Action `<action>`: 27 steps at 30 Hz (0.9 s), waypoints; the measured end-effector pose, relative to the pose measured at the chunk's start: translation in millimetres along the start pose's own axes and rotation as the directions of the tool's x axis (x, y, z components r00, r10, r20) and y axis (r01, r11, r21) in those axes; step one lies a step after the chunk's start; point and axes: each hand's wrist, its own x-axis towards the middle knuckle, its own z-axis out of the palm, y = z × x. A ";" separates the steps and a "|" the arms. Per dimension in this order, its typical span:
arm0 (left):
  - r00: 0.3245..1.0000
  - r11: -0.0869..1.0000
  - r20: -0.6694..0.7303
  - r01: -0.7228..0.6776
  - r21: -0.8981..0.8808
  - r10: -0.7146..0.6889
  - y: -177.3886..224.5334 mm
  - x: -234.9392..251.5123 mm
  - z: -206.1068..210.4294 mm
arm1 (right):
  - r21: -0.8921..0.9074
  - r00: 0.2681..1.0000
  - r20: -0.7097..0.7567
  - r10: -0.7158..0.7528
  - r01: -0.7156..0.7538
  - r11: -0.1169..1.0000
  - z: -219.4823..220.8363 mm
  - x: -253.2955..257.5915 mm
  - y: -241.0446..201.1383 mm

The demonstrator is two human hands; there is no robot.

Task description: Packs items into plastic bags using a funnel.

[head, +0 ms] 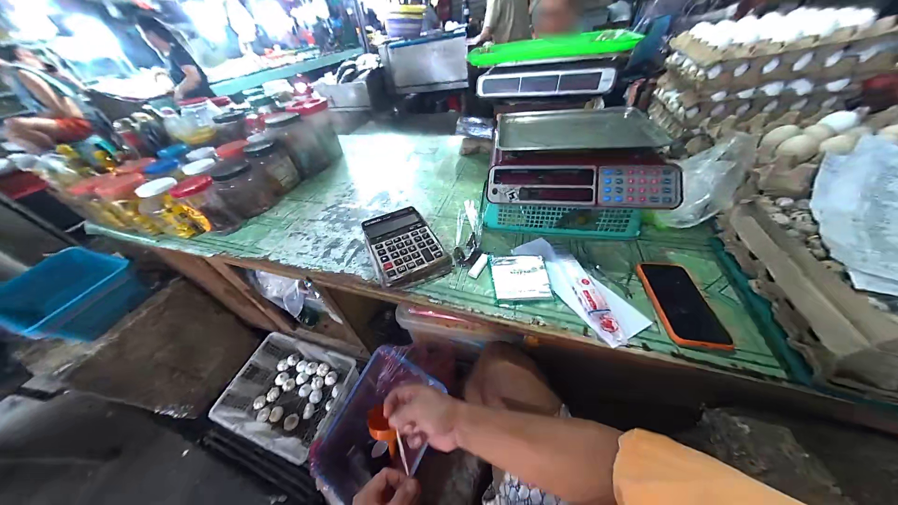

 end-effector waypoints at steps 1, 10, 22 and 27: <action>1.000 0.999 -0.024 0.003 -0.034 -0.003 1.6 0.1 1.0 | 0.048 1.000 -0.029 -0.007 0.009 0.999 1.3 3.5 -7.3; 0.996 0.994 0.093 0.009 -0.109 0.001 40.3 33.7 11.2 | 0.403 0.970 -0.243 -0.017 0.117 0.908 -42.6 4.9 -39.4; 0.912 0.757 0.163 -0.404 0.514 0.376 275.9 236.9 103.4 | 0.357 0.975 -0.223 0.011 0.071 0.932 -56.2 17.2 -34.4; 0.667 0.784 0.443 -0.600 -0.157 0.599 288.2 135.5 51.9 | 0.253 0.975 -0.200 -0.093 0.144 0.957 -59.2 12.3 -38.0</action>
